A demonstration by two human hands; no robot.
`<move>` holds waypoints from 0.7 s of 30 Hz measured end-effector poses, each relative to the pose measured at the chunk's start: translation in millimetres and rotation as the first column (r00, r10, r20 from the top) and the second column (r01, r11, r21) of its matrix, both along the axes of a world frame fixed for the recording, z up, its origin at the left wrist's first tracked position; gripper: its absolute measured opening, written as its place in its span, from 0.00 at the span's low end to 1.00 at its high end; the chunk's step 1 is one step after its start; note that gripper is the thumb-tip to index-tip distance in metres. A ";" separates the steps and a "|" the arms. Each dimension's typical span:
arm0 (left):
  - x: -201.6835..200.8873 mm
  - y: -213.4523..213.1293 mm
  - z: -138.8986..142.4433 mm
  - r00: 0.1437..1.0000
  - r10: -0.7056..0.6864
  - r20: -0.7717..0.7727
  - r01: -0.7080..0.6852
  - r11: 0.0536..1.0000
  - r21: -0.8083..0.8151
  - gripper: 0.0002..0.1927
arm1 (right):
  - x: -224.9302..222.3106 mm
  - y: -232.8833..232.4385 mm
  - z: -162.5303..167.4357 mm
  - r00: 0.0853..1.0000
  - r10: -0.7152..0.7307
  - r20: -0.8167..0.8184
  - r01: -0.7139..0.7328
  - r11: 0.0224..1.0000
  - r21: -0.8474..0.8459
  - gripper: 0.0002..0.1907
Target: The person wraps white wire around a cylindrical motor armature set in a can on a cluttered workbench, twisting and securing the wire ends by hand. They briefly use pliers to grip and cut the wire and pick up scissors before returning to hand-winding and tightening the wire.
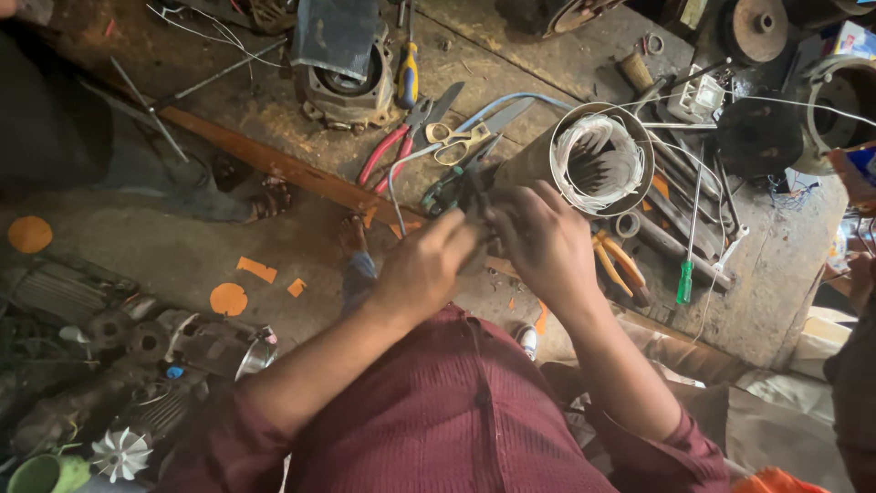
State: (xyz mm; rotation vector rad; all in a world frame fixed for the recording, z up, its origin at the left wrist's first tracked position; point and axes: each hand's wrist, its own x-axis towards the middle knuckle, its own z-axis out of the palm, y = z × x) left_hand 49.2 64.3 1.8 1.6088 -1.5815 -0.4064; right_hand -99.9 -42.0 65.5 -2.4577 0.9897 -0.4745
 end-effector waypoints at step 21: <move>0.3 6.5 -1.1 0.985 -0.020 0.171 0.043 0.990 -0.132 0.18 | 11.5 -14.9 2.7 0.991 -0.052 -0.121 0.032 0.986 -0.163 0.12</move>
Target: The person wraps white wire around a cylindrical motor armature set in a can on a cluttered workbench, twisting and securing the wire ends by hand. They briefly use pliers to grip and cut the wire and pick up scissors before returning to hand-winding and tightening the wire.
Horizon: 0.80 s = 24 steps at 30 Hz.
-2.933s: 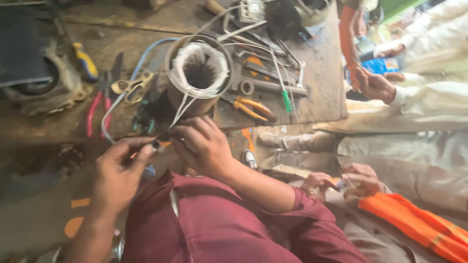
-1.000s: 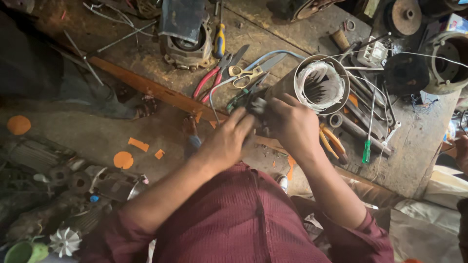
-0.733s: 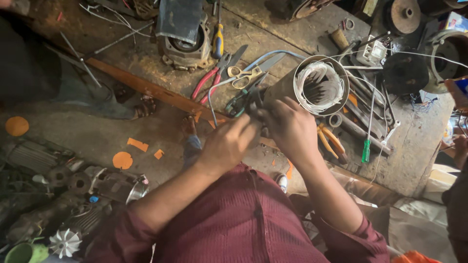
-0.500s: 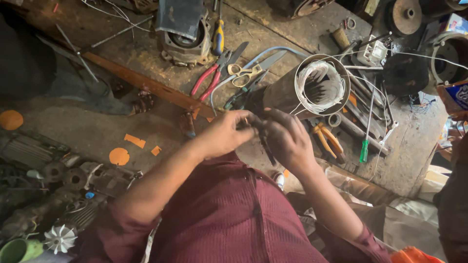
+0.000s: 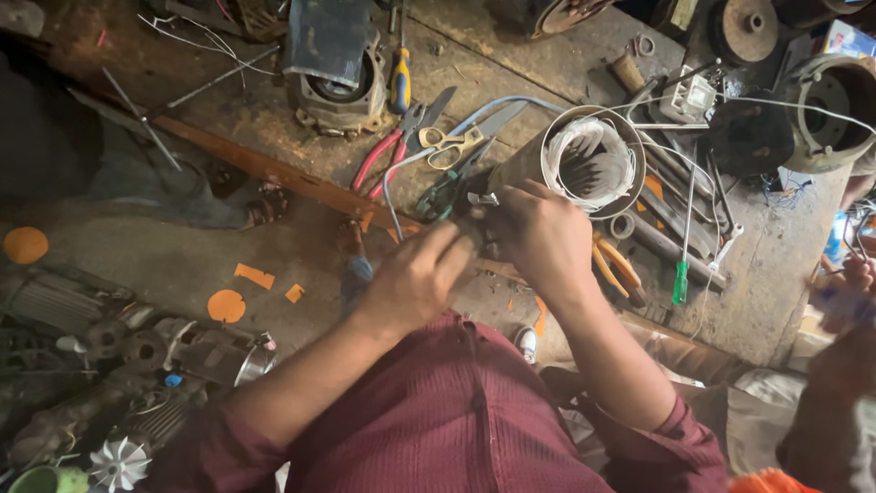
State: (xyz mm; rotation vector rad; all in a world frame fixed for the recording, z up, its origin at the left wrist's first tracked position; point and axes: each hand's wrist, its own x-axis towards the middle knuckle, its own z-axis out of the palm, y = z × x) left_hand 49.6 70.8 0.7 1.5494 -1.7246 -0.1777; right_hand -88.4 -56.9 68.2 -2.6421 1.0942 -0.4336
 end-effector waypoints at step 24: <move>15.7 -12.2 10.5 0.822 -0.072 -0.566 0.256 0.933 0.254 0.10 | -40.9 7.8 8.8 0.907 0.351 0.233 -0.283 0.917 -0.280 0.11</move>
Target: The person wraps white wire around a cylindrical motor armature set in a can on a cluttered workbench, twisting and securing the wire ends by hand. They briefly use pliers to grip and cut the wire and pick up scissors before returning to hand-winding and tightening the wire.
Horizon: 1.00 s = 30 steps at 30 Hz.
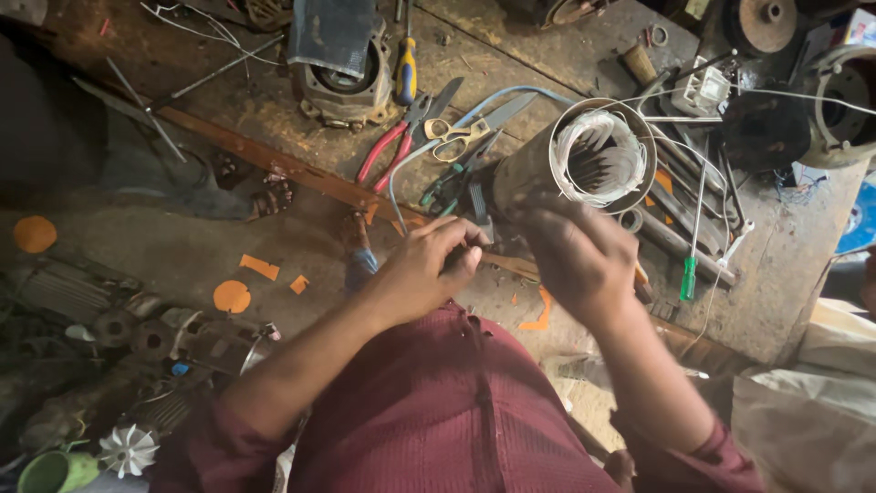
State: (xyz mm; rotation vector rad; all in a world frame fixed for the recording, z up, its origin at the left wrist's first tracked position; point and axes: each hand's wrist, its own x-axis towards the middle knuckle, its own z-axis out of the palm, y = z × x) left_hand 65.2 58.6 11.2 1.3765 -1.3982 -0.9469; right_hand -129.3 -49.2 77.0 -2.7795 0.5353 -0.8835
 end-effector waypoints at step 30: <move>-16.4 1.8 -3.8 0.887 0.203 0.415 -0.108 0.965 -0.240 0.16 | 20.3 0.9 -8.7 0.953 -0.159 -0.257 0.208 0.962 0.175 0.11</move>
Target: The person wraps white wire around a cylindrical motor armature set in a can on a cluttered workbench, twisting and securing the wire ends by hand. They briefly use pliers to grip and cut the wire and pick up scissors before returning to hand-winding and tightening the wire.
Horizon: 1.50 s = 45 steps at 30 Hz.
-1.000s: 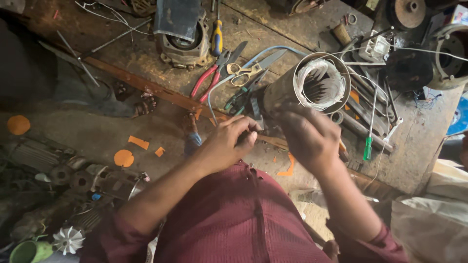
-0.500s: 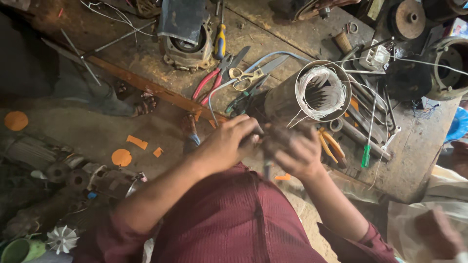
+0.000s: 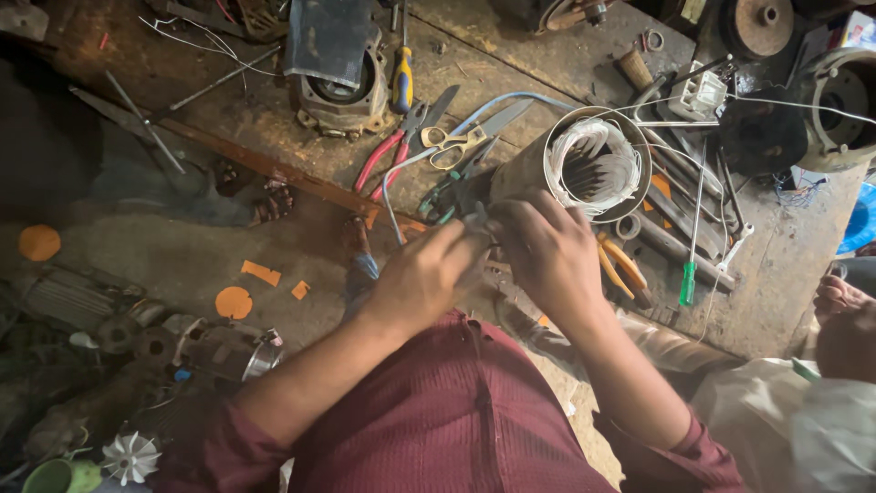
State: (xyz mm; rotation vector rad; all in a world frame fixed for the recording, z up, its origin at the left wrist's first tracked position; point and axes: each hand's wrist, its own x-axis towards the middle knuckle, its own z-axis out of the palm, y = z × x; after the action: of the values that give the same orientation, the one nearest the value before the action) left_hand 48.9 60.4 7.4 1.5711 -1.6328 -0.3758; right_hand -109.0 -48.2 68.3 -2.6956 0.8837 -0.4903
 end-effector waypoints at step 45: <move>-1.4 1.0 -2.0 0.993 -0.074 -0.086 0.075 0.997 0.010 0.19 | -0.5 -16.8 3.4 0.991 -0.091 0.097 0.080 0.991 0.111 0.12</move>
State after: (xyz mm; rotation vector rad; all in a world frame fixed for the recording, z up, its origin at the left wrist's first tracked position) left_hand 47.5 61.4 5.3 1.4857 -1.6290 -0.4880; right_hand -109.4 -65.1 71.7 -2.5203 0.9713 -0.5767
